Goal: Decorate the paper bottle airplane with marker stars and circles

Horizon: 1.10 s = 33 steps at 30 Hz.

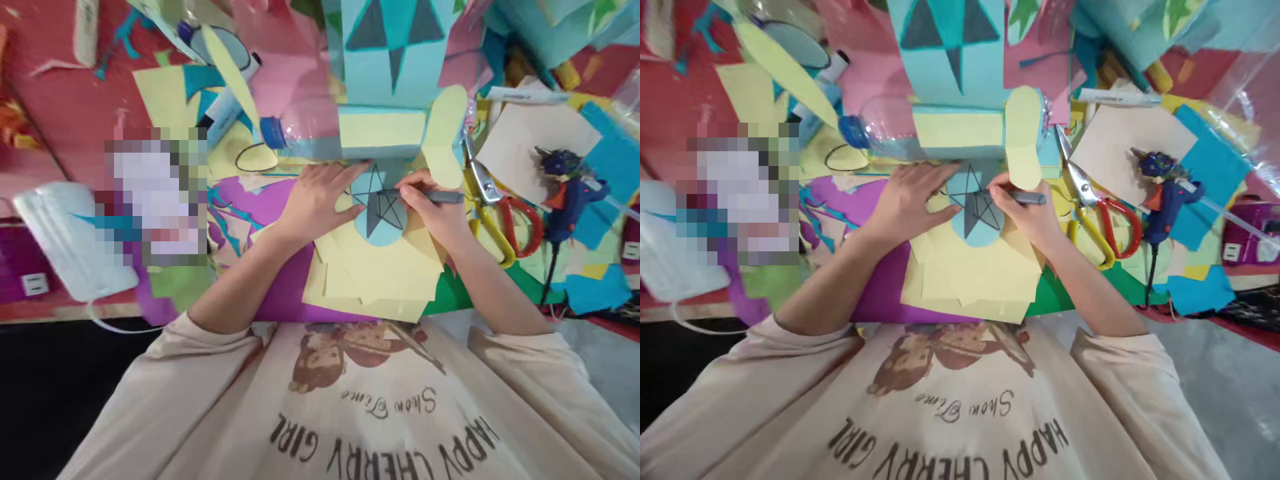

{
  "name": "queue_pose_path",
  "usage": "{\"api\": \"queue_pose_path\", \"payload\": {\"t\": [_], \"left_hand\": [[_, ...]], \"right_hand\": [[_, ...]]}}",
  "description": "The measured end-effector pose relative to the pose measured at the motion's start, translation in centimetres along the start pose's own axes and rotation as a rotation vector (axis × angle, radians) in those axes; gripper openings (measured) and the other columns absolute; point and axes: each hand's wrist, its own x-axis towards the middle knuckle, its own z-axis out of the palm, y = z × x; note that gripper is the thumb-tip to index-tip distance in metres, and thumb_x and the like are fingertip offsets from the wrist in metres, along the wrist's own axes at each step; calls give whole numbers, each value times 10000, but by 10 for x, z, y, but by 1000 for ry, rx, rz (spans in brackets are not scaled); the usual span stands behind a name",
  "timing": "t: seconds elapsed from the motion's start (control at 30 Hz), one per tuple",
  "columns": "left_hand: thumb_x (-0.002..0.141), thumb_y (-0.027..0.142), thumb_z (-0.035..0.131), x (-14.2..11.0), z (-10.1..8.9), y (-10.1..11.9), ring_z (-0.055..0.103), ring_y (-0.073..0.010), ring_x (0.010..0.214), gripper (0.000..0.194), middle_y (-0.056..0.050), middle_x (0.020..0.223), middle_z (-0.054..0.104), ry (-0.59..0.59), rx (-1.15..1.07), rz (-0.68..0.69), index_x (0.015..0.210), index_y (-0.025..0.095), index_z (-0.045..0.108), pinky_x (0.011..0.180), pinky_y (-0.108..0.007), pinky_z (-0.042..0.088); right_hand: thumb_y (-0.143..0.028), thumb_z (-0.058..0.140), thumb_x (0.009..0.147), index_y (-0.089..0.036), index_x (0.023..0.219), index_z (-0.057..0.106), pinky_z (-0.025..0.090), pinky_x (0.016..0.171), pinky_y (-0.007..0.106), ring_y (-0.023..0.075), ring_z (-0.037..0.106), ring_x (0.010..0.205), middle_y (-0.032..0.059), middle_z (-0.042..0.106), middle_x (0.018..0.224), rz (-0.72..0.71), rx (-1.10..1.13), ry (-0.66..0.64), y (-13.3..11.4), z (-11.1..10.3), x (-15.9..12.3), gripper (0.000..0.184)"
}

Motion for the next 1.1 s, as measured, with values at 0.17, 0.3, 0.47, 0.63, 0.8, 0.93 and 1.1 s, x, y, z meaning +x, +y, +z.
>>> {"api": "queue_pose_path", "payload": {"t": [0.17, 0.3, 0.47, 0.63, 0.8, 0.93, 1.1], "left_hand": [[951, 389, 603, 0, 1, -1, 662, -317, 1174, 608, -107, 1211, 717, 14, 0, -7, 1524, 200, 525, 1032, -445, 471], [961, 395, 595, -1, -1, 0, 655, -324, 1190, 598, -113, 1224, 708, 4, -3, -7, 1524, 202, 527, 1029, -450, 475], [954, 384, 614, -1, 0, 0, 666, -310, 1158, 593, -98, 1180, 712, 24, -2, -12, 1516, 212, 538, 1029, -443, 481], [954, 382, 618, -1, 2, -1, 667, -305, 1158, 592, -95, 1188, 711, 31, 1, -5, 1518, 221, 538, 1031, -438, 480], [967, 393, 604, 0, 0, -1, 665, -319, 1167, 599, -106, 1177, 706, 1, -4, -18, 1530, 207, 521, 1039, -454, 472], [964, 390, 608, -1, 0, -1, 660, -302, 1147, 591, -94, 1160, 705, 15, -22, -13, 1525, 225, 517, 1037, -443, 472], [958, 384, 615, -1, 0, -1, 664, -305, 1150, 597, -98, 1191, 706, 13, -20, -14, 1526, 223, 519, 1028, -438, 474]], "right_hand": [[-393, 684, 858, -224, 744, 684, 433, 601, 286, 103, 548, 600, -26, 641, 663, -19, -85, 3, -2, -1, 0, 204], [-337, 658, 836, -232, 717, 677, 453, 613, 293, 116, 547, 614, -22, 641, 650, 1, -130, -20, -10, -2, -1, 160], [-267, 621, 800, -227, 689, 672, 440, 614, 292, 115, 519, 607, -21, 636, 643, 24, -161, -58, -14, -3, -1, 128], [-226, 610, 778, -212, 670, 662, 363, 578, 287, 115, 493, 604, -11, 632, 641, 67, -183, -88, -12, -3, -1, 121], [-174, 599, 766, -207, 676, 664, 327, 553, 281, 107, 456, 575, -26, 580, 601, 108, -197, -127, -14, -4, -2, 116], [-161, 594, 740, -206, 667, 671, 337, 560, 282, 112, 477, 583, -22, 599, 608, 119, -187, -134, -14, -5, -2, 115], [-205, 601, 758, -217, 657, 665, 403, 606, 287, 111, 519, 607, -21, 634, 646, 117, -125, -70, -10, -4, 0, 120]]}}
